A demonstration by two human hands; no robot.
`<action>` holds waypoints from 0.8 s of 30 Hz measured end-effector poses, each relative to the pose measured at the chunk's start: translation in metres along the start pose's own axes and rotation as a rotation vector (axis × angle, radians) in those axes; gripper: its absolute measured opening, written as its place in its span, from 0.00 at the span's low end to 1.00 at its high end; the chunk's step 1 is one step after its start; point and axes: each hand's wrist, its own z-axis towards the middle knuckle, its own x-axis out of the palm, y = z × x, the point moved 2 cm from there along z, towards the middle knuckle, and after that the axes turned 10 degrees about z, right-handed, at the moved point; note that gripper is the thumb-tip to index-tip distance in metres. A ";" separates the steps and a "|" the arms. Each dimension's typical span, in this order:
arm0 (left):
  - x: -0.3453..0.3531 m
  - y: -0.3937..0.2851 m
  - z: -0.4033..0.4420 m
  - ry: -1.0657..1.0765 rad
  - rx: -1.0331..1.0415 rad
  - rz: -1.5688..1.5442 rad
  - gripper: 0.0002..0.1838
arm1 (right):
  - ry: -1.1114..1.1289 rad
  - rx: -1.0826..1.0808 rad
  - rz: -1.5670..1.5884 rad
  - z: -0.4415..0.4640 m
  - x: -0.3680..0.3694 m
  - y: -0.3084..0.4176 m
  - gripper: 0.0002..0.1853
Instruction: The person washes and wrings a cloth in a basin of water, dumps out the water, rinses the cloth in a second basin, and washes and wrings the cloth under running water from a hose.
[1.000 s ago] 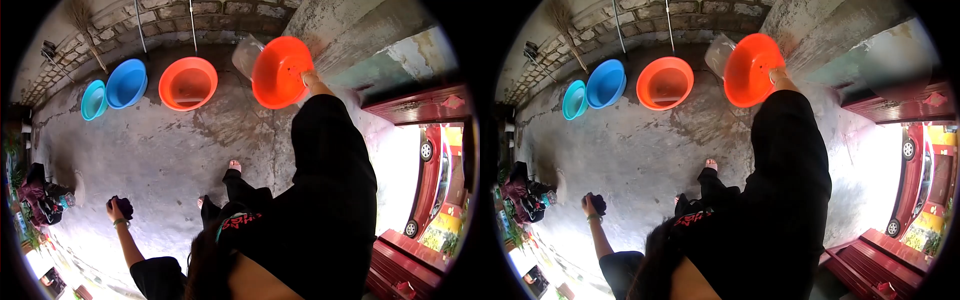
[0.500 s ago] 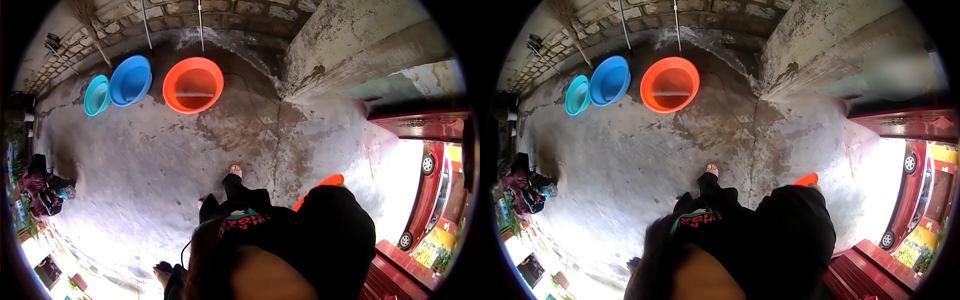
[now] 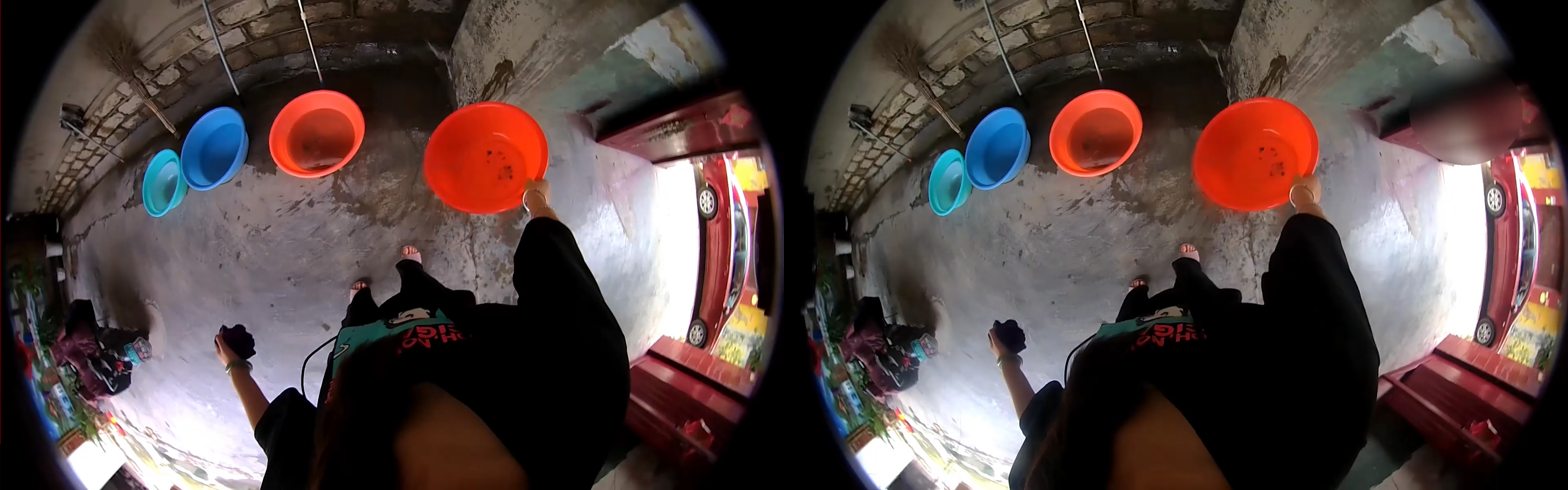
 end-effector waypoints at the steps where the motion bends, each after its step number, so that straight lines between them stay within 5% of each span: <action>1: 0.017 -0.033 0.000 0.079 0.061 0.067 0.24 | -0.008 -0.042 -0.013 -0.048 -0.020 0.016 0.21; 4: 0.060 -0.095 -0.027 0.035 0.445 0.516 0.23 | 0.017 0.031 -0.073 -0.148 -0.043 0.021 0.23; 7: 0.062 -0.103 0.003 0.099 0.461 0.580 0.24 | -0.088 0.452 0.299 -0.214 -0.026 -0.055 0.18; 10: 0.093 -0.119 -0.016 0.163 0.443 0.578 0.26 | 0.050 0.680 0.956 -0.295 -0.014 -0.130 0.10; 14: 0.157 -0.141 -0.036 0.304 0.603 0.542 0.28 | 0.081 0.656 1.187 -0.450 -0.083 -0.136 0.05; 20: 0.276 -0.168 -0.229 0.673 1.146 0.213 0.18 | -0.116 0.568 1.361 -0.607 -0.135 -0.209 0.08; 24: 0.293 -0.122 -0.407 1.222 1.227 0.193 0.13 | -0.285 0.724 1.492 -0.726 -0.152 -0.272 0.18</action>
